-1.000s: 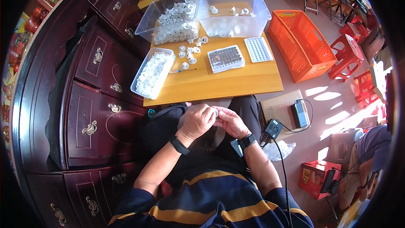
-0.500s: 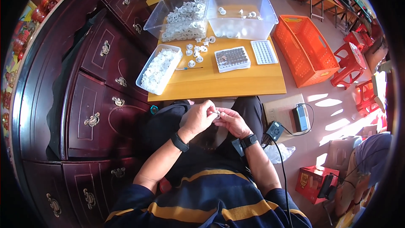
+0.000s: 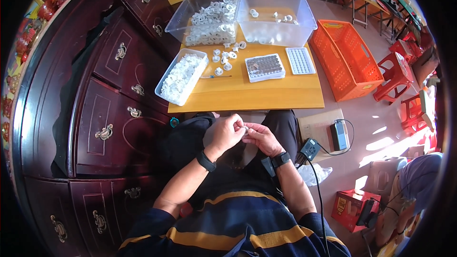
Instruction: Assembling small white plastic components by inserting parts and applying a substance from a blue tube tool.
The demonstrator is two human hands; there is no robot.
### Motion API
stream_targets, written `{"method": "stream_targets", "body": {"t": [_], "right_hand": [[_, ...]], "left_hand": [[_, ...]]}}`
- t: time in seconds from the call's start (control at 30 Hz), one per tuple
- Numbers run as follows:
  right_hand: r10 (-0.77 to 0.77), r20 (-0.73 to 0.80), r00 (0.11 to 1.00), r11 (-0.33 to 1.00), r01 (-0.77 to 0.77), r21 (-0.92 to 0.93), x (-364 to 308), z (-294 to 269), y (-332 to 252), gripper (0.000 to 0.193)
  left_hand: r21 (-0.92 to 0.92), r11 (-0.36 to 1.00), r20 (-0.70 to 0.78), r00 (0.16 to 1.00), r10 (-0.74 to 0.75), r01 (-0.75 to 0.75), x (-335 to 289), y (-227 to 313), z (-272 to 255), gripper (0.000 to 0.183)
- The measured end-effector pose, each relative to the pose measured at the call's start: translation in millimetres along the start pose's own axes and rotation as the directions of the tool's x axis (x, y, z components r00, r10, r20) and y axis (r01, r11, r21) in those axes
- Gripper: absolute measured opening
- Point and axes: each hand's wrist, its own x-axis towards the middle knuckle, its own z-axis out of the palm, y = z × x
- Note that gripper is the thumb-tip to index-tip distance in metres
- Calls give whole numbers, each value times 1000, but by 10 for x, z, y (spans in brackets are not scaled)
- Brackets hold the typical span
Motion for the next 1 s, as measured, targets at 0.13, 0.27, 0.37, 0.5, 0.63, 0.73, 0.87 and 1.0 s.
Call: {"method": "stream_targets", "body": {"t": [0.13,0.27,0.37,0.5,0.63,0.73,0.87,1.0], "right_hand": [[13,-8,1000,999,-13,-50,1,-25,17,35],[22,-23,999,999,-23,-39,16,-19,18,34],[35,-46,998,999,-34,26,25,-40,13,32],[34,-68,997,992,-25,123,13,-2,-31,31],[18,-49,999,985,-9,171,16,-29,-16,31],[17,-51,999,984,-7,180,57,-77,37,31],[26,-56,998,979,-15,201,69,-42,21,31],[-23,-55,998,954,39,297,82,-37,8,28]], "left_hand": [[-10,1000,17,1000,-19,19,7,-9,9,17],[147,987,53,996,-74,66,23,78,3,17],[158,987,32,999,-35,30,27,164,-3,15],[-110,994,83,996,-18,27,64,-22,-10,10],[-28,1000,103,995,13,-11,86,55,-28,9],[38,992,57,992,116,-118,77,62,-13,8],[131,981,15,990,141,-141,10,165,-16,8],[237,948,21,976,216,-214,7,296,-14,15]]}}
